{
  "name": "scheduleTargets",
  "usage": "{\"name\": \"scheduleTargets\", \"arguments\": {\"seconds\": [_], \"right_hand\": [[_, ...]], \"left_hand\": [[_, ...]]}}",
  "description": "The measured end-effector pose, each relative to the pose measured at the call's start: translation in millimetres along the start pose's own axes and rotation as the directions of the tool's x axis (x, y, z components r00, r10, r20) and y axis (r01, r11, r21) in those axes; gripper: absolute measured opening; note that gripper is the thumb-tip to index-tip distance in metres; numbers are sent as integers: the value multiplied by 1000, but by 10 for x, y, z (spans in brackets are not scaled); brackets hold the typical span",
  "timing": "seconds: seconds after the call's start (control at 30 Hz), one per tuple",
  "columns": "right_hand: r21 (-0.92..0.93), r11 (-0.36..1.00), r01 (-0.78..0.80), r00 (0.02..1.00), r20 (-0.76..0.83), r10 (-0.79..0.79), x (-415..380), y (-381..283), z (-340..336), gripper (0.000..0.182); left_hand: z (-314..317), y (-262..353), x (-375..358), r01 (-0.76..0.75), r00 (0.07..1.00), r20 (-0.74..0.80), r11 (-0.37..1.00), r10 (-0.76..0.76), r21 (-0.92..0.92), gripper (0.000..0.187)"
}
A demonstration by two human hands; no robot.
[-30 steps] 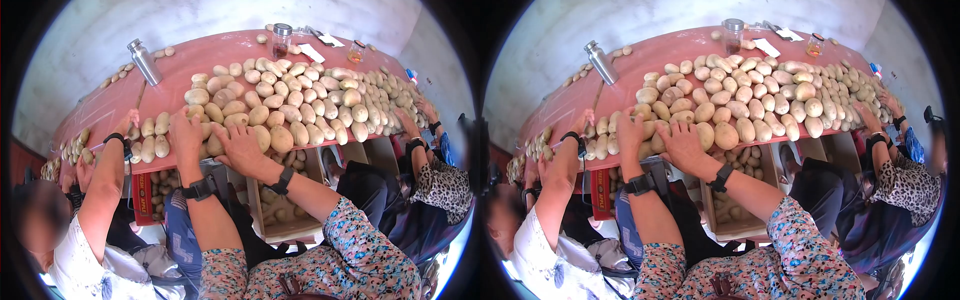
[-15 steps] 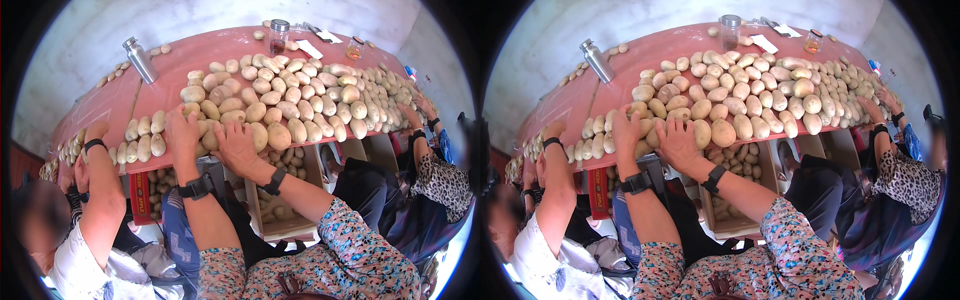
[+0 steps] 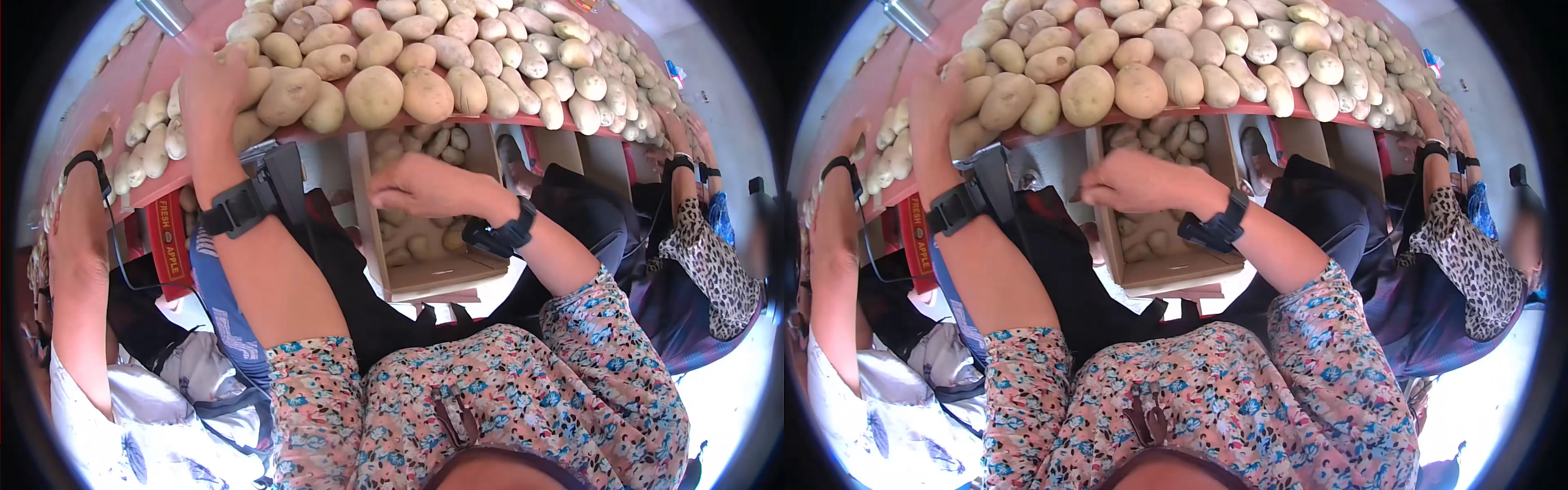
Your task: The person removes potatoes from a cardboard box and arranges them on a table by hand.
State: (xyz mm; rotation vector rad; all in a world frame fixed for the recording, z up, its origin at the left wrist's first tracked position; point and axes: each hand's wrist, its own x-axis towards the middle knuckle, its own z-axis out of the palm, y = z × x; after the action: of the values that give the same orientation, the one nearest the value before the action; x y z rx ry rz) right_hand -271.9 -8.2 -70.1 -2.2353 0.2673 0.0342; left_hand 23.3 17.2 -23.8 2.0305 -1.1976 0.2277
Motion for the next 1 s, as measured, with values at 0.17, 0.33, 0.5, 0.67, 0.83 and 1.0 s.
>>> {"name": "scheduleTargets", "arguments": {"seconds": [0.17,0.33,0.5,0.67,0.83,1.0], "right_hand": [[-241,872,-427,826,288,484,-330,1533,620,26],[-419,648,-637,733,-68,677,-773,2254,1045,34],[-764,559,-323,883,-31,467,-992,2476,1517,36],[-933,279,-227,835,-39,549,-856,2665,1938,45],[-961,54,-273,814,-201,546,-770,2645,2183,50],[-915,236,-326,831,-159,533,-759,2625,2092,47]], "left_hand": [[-27,128,12,67,997,28,996,-68,56,48],[33,71,107,100,994,23,980,-106,172,49],[-69,184,74,39,989,-146,999,-34,32,42],[-117,309,45,45,970,-239,999,-49,-23,33],[-67,141,8,-47,956,-289,999,49,15,28],[-76,394,-33,-49,953,-300,998,32,-49,25]]}}
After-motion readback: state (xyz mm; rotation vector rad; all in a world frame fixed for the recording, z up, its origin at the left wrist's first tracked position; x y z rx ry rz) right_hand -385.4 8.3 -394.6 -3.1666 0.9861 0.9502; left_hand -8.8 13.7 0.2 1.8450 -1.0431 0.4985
